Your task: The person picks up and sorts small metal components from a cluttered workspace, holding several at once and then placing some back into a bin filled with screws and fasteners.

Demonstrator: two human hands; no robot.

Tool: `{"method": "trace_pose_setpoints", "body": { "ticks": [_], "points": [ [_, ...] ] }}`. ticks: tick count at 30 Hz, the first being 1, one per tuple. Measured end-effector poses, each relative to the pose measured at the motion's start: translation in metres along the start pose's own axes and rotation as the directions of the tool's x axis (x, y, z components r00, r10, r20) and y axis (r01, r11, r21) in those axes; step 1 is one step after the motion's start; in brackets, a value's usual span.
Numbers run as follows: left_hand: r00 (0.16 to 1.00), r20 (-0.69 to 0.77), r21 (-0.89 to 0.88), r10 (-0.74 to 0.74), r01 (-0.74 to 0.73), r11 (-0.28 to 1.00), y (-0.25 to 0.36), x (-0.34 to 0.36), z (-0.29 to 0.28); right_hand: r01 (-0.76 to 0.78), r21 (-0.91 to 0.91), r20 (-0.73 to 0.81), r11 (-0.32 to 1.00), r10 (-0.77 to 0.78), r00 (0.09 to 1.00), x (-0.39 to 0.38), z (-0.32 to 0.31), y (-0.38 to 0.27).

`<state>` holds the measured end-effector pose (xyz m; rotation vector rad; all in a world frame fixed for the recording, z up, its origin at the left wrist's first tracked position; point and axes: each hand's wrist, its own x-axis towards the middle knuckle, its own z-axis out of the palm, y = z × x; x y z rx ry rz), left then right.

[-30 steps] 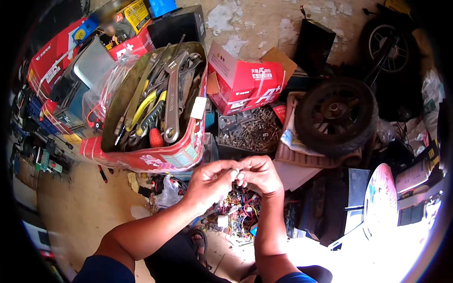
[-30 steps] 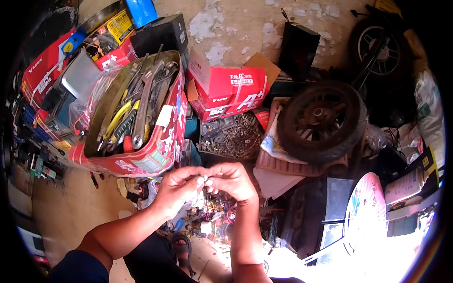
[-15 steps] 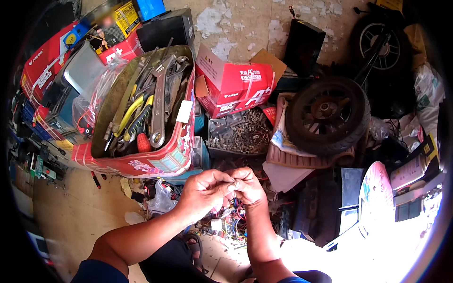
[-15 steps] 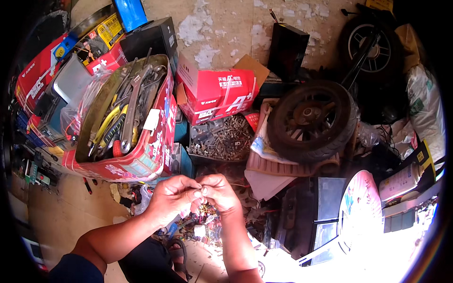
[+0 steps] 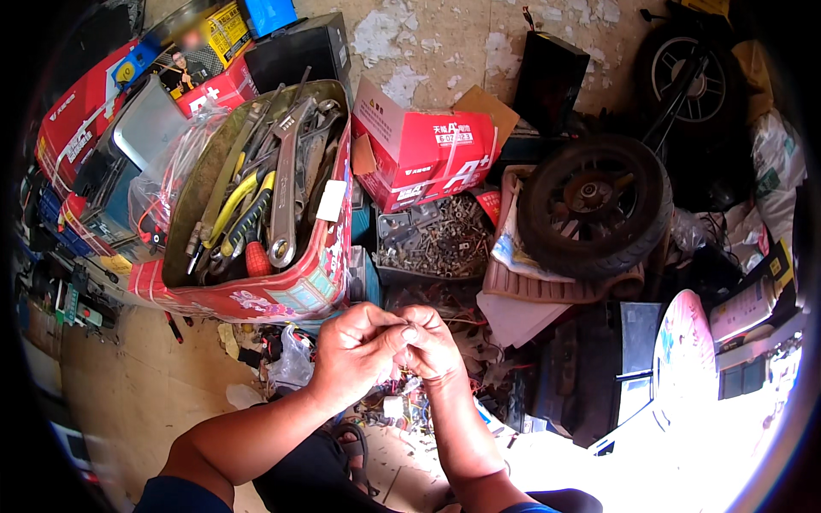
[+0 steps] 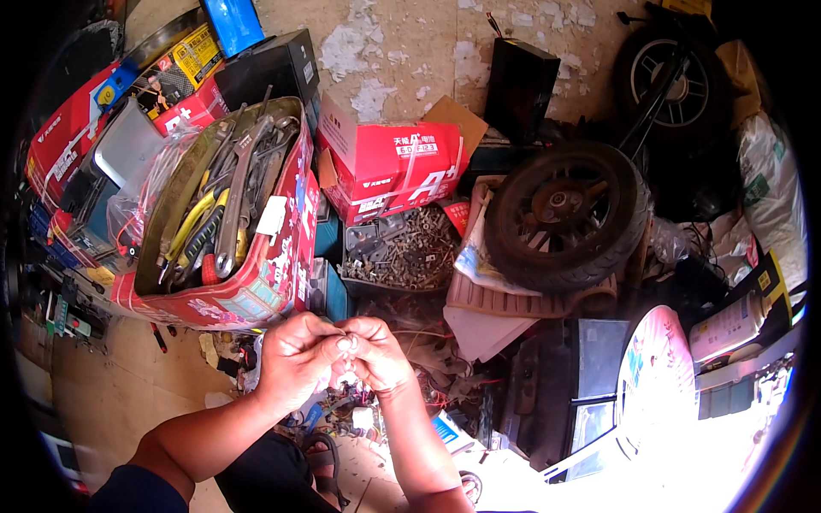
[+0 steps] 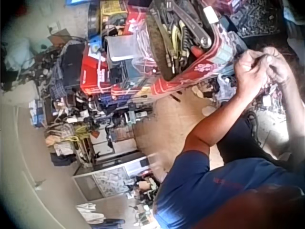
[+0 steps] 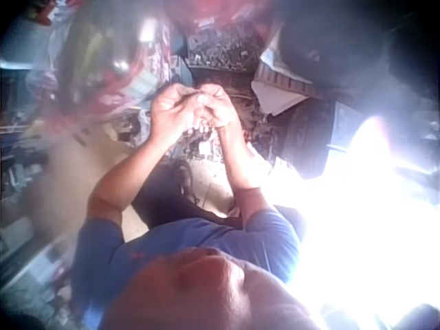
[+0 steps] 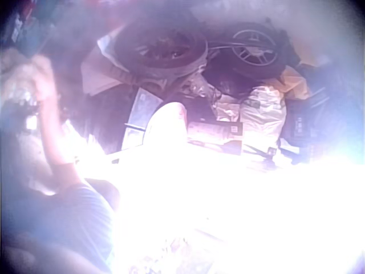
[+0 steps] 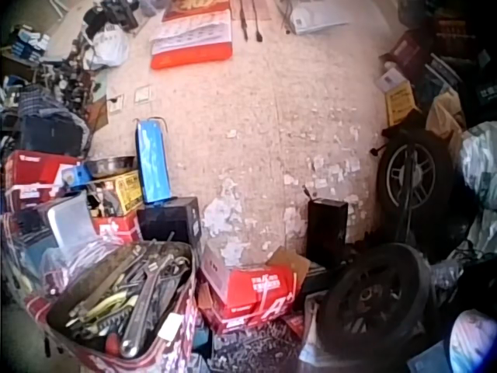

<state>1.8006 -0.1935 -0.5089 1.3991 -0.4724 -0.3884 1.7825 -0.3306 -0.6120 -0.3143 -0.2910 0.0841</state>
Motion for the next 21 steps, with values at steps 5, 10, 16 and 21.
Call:
{"method": "trace_pose_setpoints", "body": {
  "ticks": [5,10,16,21],
  "points": [
    [0.996,-0.076,-0.017,-0.046,0.045,0.999,0.003,0.000,0.000,-0.003,-0.035,-0.042,0.999,0.002,0.999,0.001,0.011,0.000],
    [0.990,-0.104,-0.045,-0.099,0.094,0.995,0.001,0.004,-0.007,-0.017,-0.088,-0.112,0.996,0.007,0.994,0.004,0.016,0.003],
    [0.997,0.030,-0.052,-0.067,0.069,0.996,0.003,0.006,-0.002,-0.033,0.088,-0.101,0.996,0.042,0.994,0.000,0.014,-0.006],
    [0.988,0.132,-0.074,-0.076,0.087,0.993,0.005,0.004,-0.005,0.005,0.110,-0.078,0.994,0.003,0.997,-0.001,0.002,-0.006]
  ]
}}
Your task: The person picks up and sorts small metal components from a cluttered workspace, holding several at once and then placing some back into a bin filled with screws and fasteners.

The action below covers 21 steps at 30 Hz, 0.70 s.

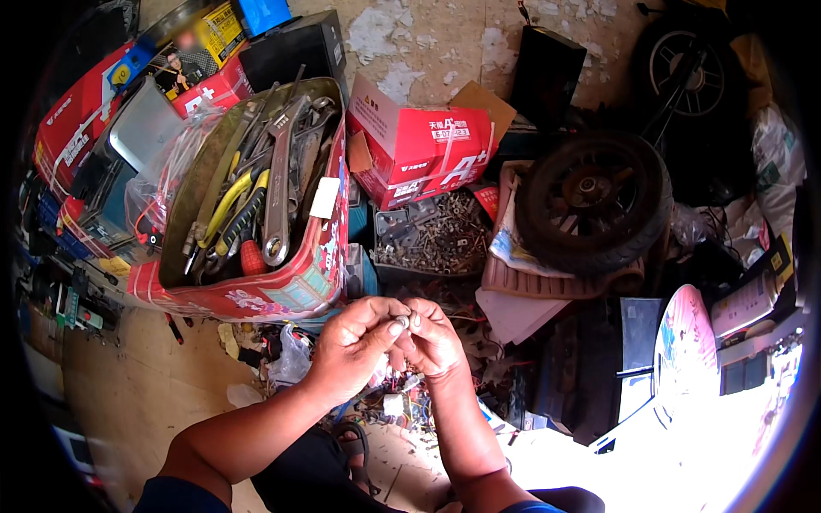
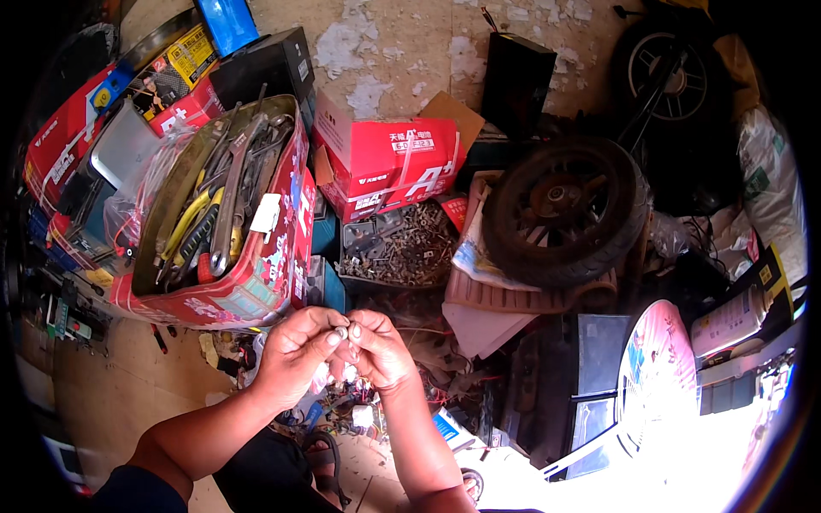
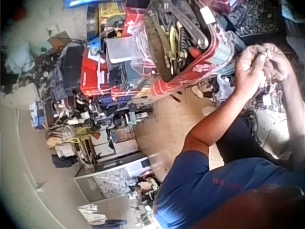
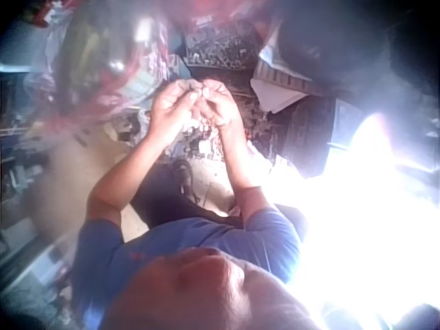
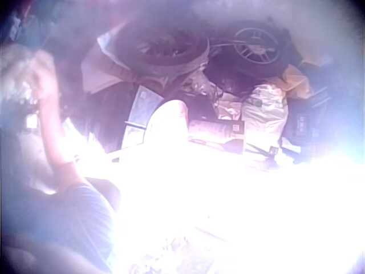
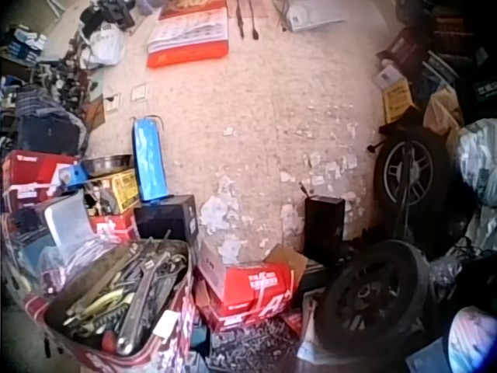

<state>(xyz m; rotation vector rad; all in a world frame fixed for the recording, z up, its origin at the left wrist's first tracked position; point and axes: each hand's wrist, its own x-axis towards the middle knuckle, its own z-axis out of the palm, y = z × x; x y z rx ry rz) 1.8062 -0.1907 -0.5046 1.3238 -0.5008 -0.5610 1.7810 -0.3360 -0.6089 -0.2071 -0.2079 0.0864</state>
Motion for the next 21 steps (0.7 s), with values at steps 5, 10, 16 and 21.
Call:
{"method": "trace_pose_setpoints", "body": {
  "ticks": [5,10,16,21],
  "points": [
    [0.998,-0.035,-0.084,-0.061,0.058,0.995,0.004,0.002,0.002,0.003,-0.149,-0.016,0.989,-0.005,1.000,0.003,0.006,-0.010],
    [0.993,-0.059,-0.160,-0.107,0.096,0.982,-0.004,0.006,-0.005,0.017,-0.245,-0.108,0.969,-0.045,0.993,0.007,0.011,-0.012],
    [0.994,-0.061,-0.029,-0.095,0.093,0.995,-0.005,0.008,-0.003,-0.014,-0.359,-0.219,0.933,-0.070,0.973,0.007,0.008,-0.015],
    [0.987,-0.112,-0.085,-0.112,0.103,0.991,-0.009,0.008,-0.008,-0.032,-0.442,-0.206,0.897,-0.067,0.976,0.009,0.013,-0.014]
  ]
}}
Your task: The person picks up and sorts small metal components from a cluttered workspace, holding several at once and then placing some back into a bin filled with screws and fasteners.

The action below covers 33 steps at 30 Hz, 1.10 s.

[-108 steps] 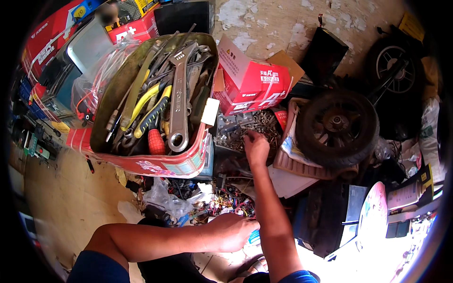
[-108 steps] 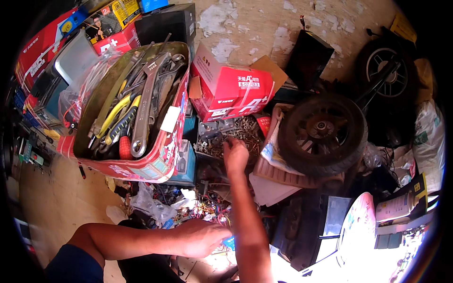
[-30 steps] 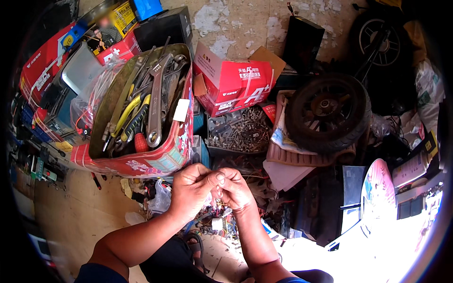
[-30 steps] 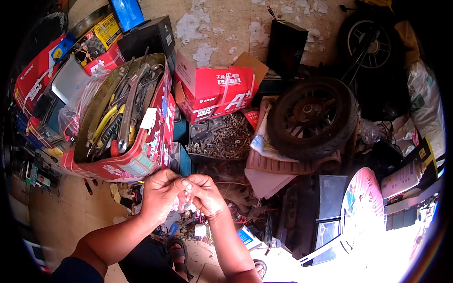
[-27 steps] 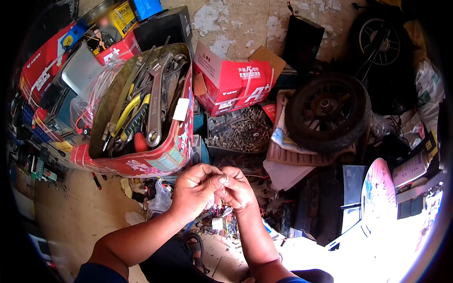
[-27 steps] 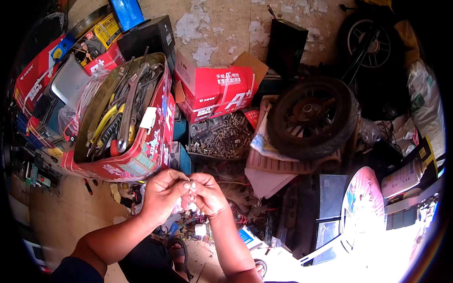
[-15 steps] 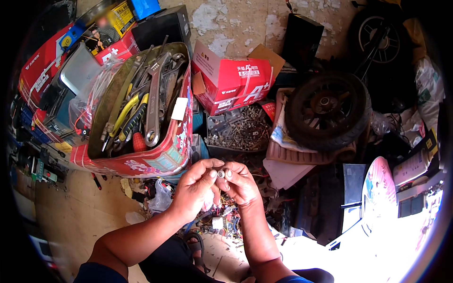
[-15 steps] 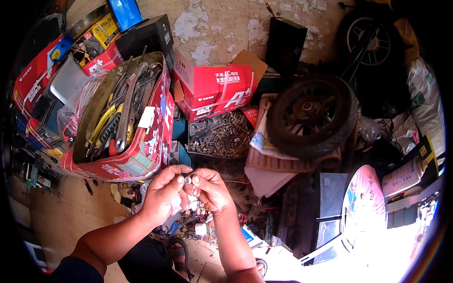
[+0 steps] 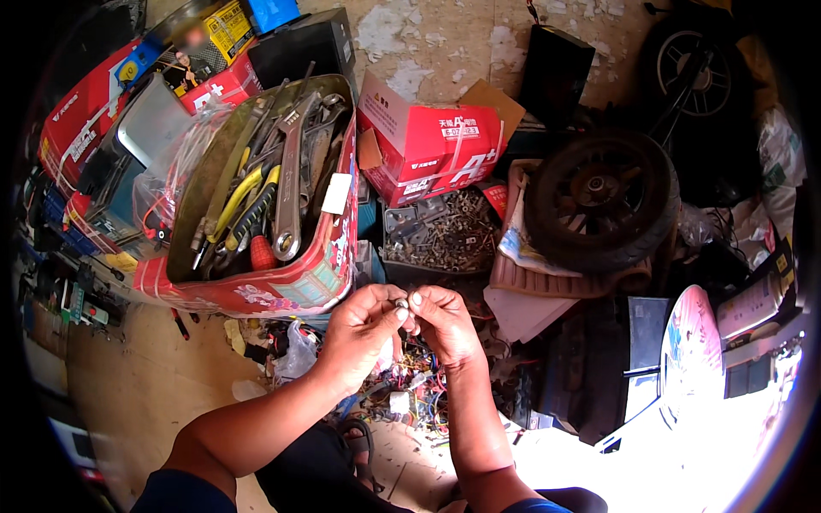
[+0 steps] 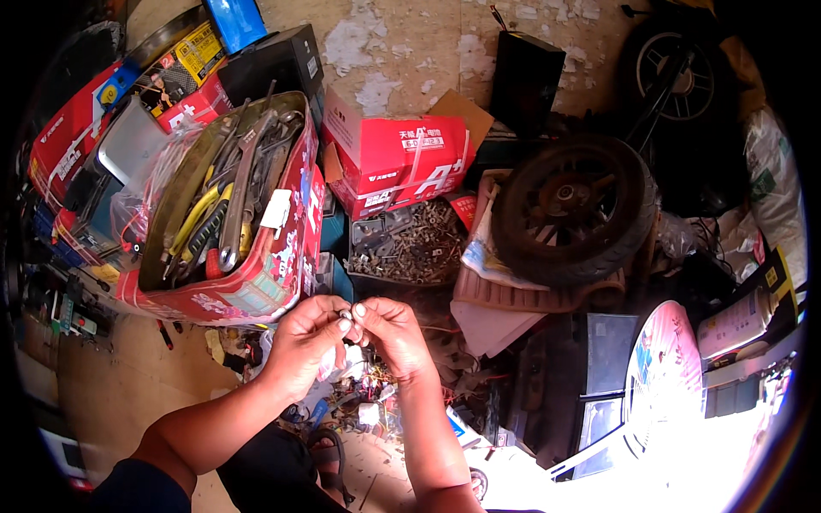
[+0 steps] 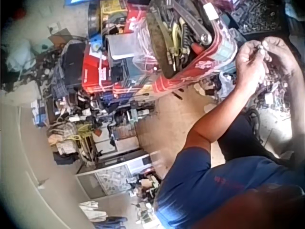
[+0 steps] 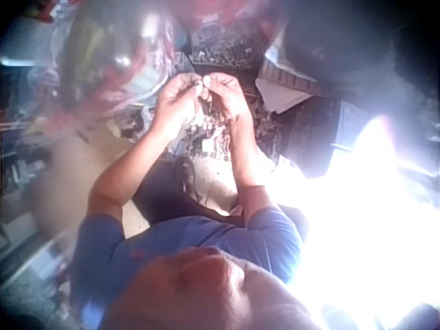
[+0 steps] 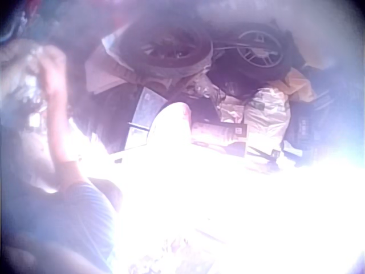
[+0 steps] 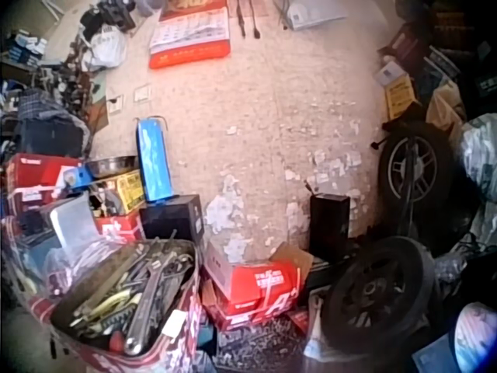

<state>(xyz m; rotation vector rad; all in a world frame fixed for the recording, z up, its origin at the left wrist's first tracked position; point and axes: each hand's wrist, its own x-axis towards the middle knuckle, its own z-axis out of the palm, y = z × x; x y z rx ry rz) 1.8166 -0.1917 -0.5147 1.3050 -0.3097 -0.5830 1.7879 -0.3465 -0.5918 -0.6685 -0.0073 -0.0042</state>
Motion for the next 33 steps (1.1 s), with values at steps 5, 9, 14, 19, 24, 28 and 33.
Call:
{"method": "trace_pose_setpoints", "body": {
  "ticks": [5,9,14,19,24,28,33],
  "points": [
    [0.999,-0.031,-0.029,0.026,-0.027,0.999,0.001,-0.003,0.000,0.003,-0.087,0.045,0.996,0.001,0.999,0.002,0.000,0.000],
    [1.000,-0.023,-0.045,0.001,-0.002,0.999,0.000,-0.003,-0.003,-0.003,-0.145,0.078,0.989,0.015,0.997,0.003,-0.007,0.004],
    [0.992,0.043,-0.005,-0.115,0.116,0.993,0.003,-0.009,0.000,-0.016,-0.421,-0.150,0.907,-0.052,0.987,0.011,-0.033,-0.012],
    [0.976,0.122,0.116,-0.181,0.167,0.979,0.013,-0.011,0.008,-0.059,-0.820,-0.348,0.569,-0.414,0.841,0.013,-0.083,-0.023],
    [0.943,0.190,0.268,-0.272,0.216,0.939,0.003,-0.013,0.010,-0.157,-0.880,-0.396,0.449,-0.509,0.764,0.011,-0.078,-0.035],
    [0.915,0.326,0.562,-0.239,0.016,0.827,-0.006,-0.016,0.011,-0.096,-0.948,-0.266,0.305,-0.589,0.763,0.021,-0.090,-0.026],
    [0.903,0.389,0.736,-0.182,-0.186,0.651,0.001,-0.019,0.021,-0.087,-0.993,-0.117,0.078,-0.605,0.787,0.041,-0.100,-0.019]
  ]
}}
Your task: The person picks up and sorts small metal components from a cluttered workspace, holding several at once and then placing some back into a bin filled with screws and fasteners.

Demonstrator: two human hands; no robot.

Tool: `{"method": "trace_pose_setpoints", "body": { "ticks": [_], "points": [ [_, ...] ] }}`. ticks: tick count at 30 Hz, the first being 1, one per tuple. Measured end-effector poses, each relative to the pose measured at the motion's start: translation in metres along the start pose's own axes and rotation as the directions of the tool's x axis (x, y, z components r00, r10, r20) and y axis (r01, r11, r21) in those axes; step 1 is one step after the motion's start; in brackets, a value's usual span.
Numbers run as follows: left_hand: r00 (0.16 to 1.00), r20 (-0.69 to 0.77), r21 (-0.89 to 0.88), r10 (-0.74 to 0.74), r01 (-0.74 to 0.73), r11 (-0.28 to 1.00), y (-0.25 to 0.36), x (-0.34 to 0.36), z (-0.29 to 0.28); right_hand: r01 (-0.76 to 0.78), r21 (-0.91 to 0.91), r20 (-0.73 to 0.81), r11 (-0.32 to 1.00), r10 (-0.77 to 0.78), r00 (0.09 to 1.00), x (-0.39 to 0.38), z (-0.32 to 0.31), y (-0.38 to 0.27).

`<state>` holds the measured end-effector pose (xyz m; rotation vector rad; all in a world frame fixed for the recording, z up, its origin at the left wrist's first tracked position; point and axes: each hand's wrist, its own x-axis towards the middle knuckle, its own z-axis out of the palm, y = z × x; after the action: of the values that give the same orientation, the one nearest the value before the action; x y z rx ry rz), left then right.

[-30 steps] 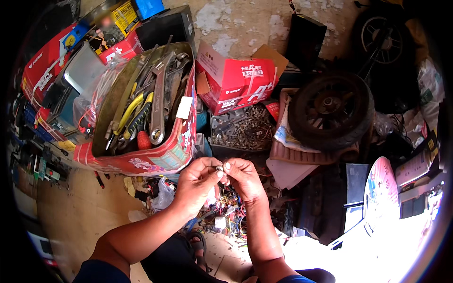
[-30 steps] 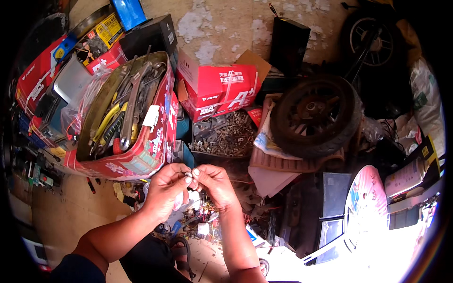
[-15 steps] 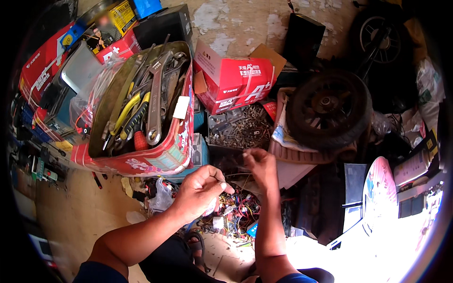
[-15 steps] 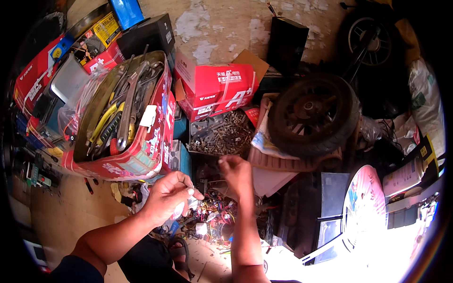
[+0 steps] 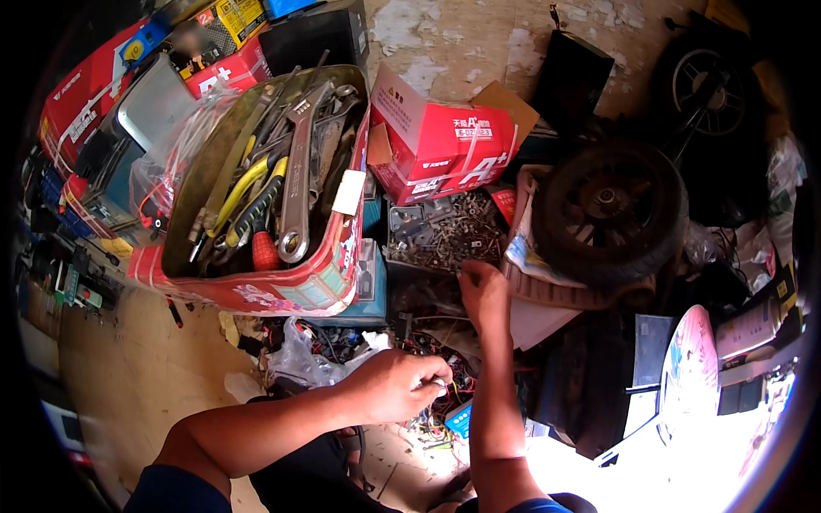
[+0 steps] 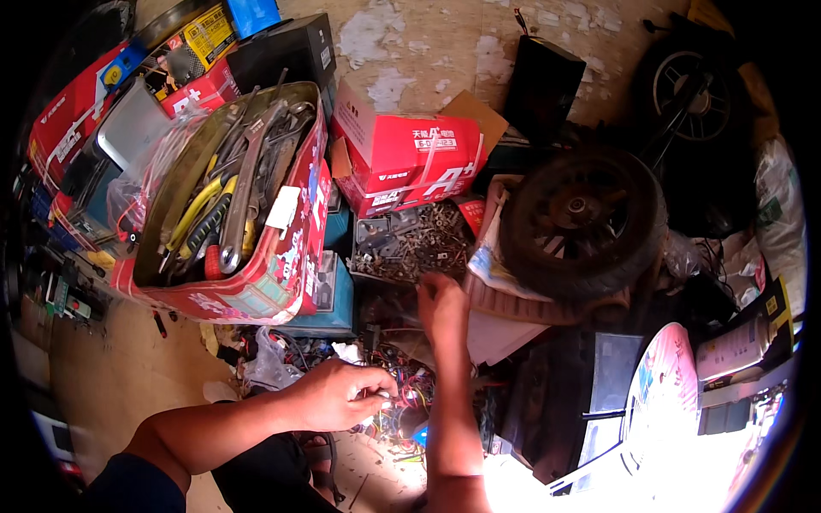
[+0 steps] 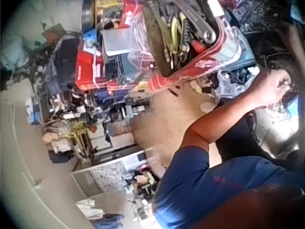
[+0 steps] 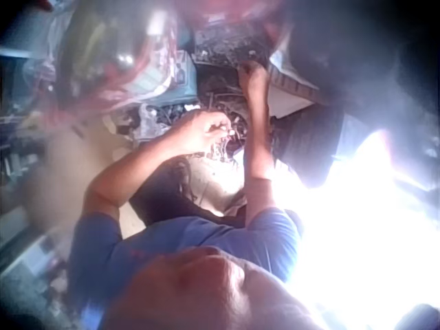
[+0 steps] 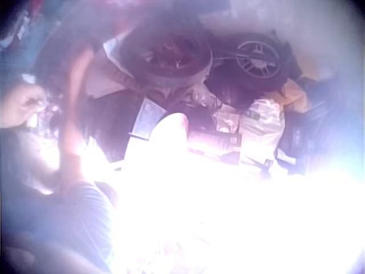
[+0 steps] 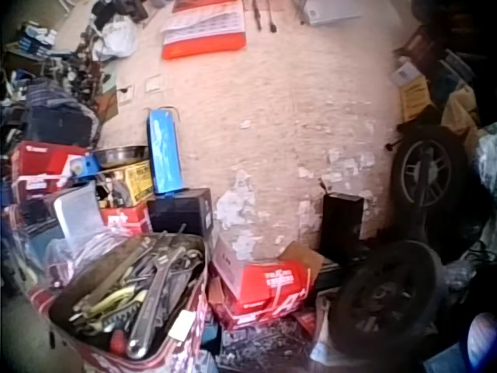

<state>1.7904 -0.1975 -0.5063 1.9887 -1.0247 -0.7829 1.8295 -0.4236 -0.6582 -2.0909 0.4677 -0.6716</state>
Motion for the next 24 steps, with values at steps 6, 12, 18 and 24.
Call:
{"method": "trace_pose_setpoints", "body": {
  "ticks": [6,12,18,24],
  "points": [
    [0.999,0.041,0.069,-0.027,0.024,0.997,0.000,-0.004,-0.004,0.055,-0.149,0.078,0.987,-0.044,0.996,0.023,0.025,-0.003],
    [0.998,0.057,0.096,-0.007,0.002,0.995,0.002,-0.004,-0.005,0.091,-0.400,0.174,0.912,-0.023,0.985,0.052,0.060,0.024],
    [0.992,0.086,0.082,-0.093,0.086,0.993,0.003,-0.006,-0.010,0.114,-0.551,0.173,0.826,-0.021,0.985,0.067,0.080,0.044],
    [0.988,-0.036,-0.001,-0.149,0.149,0.989,-0.012,-0.006,-0.016,-0.305,0.539,0.164,0.785,0.257,0.952,0.046,0.053,0.029]
  ]
}}
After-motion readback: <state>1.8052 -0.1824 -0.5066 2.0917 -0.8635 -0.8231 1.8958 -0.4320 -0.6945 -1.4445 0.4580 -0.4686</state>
